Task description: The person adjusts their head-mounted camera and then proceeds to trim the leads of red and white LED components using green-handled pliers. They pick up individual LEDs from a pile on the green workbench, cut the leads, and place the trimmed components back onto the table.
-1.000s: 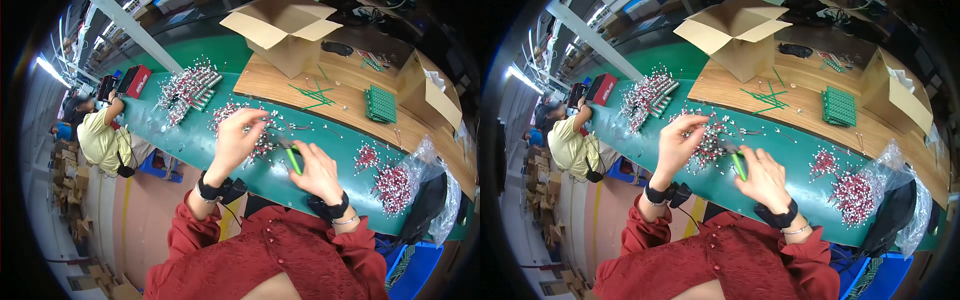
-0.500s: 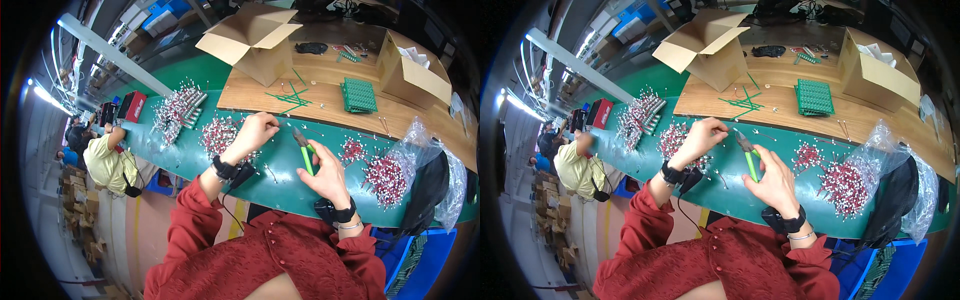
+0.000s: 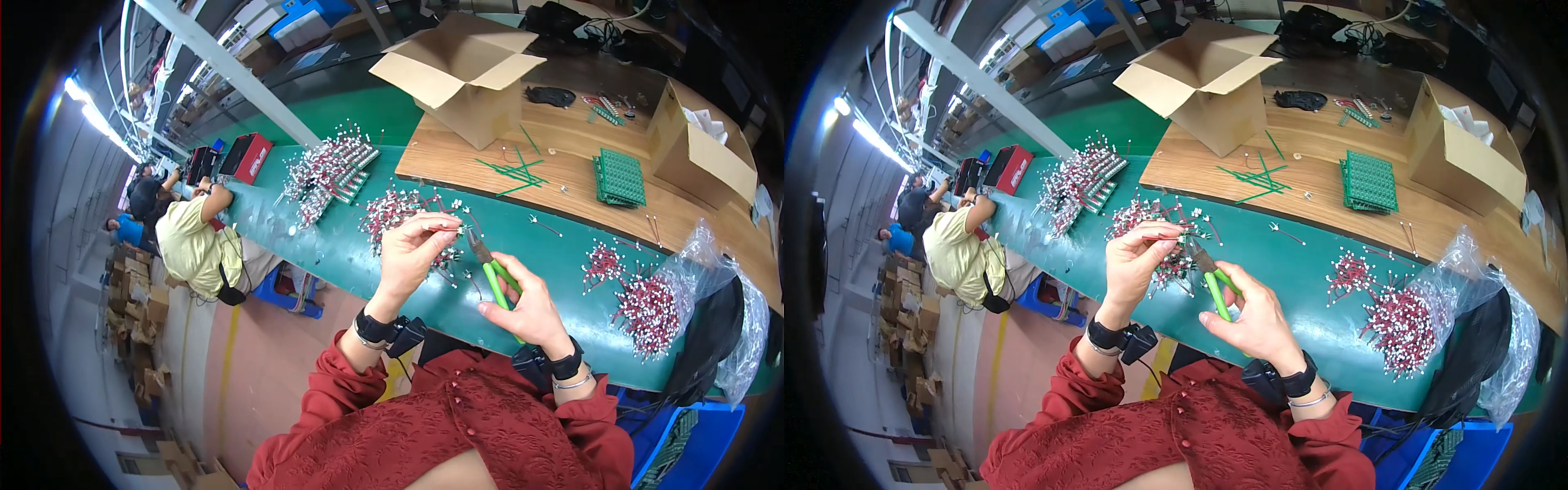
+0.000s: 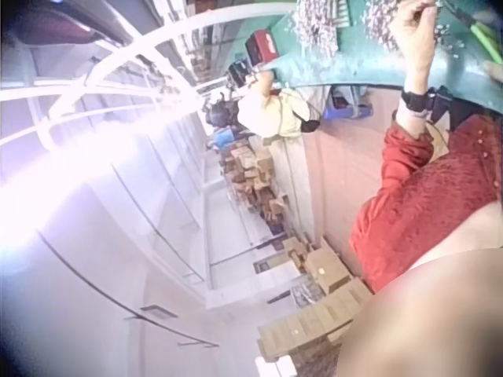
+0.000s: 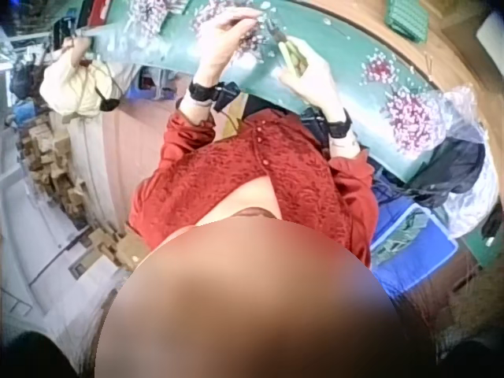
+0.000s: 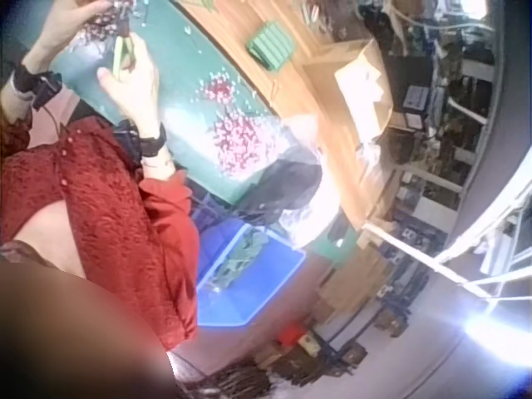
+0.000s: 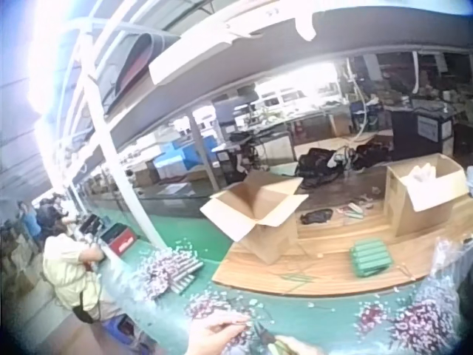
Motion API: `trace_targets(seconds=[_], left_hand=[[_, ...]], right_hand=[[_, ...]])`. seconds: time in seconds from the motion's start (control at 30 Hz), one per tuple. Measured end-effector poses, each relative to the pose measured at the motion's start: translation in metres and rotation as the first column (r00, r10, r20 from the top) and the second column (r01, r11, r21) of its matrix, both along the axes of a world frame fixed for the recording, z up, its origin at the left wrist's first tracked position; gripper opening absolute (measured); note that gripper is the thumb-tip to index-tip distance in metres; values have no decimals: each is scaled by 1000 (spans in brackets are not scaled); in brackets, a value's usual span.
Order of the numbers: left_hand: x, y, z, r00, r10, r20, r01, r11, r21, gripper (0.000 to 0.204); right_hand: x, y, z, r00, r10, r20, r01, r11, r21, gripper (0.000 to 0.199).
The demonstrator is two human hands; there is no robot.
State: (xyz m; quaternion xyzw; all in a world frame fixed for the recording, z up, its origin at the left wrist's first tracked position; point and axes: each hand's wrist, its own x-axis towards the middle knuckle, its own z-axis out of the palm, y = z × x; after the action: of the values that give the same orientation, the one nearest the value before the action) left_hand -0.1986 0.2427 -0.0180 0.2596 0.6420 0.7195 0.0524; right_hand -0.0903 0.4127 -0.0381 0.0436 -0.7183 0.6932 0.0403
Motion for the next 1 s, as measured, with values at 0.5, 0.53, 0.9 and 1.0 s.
trace_targets(seconds=[0.5,0.53,0.9,1.0], left_hand=[[15,-28,-6,974,73,-215,-82,996,-32,18],[16,-29,-6,975,70,-209,-76,997,-20,18],[37,-20,-8,964,229,132,-246,960,136,12],[28,-30,-21,915,342,215,-375,917,136,11]], right_hand=[[1,-24,5,992,118,45,-120,992,44,57],[1,-26,4,990,122,67,-123,992,7,56],[2,-41,-9,933,330,146,-229,855,-466,55],[7,-39,-8,919,388,73,-299,805,-512,56]])
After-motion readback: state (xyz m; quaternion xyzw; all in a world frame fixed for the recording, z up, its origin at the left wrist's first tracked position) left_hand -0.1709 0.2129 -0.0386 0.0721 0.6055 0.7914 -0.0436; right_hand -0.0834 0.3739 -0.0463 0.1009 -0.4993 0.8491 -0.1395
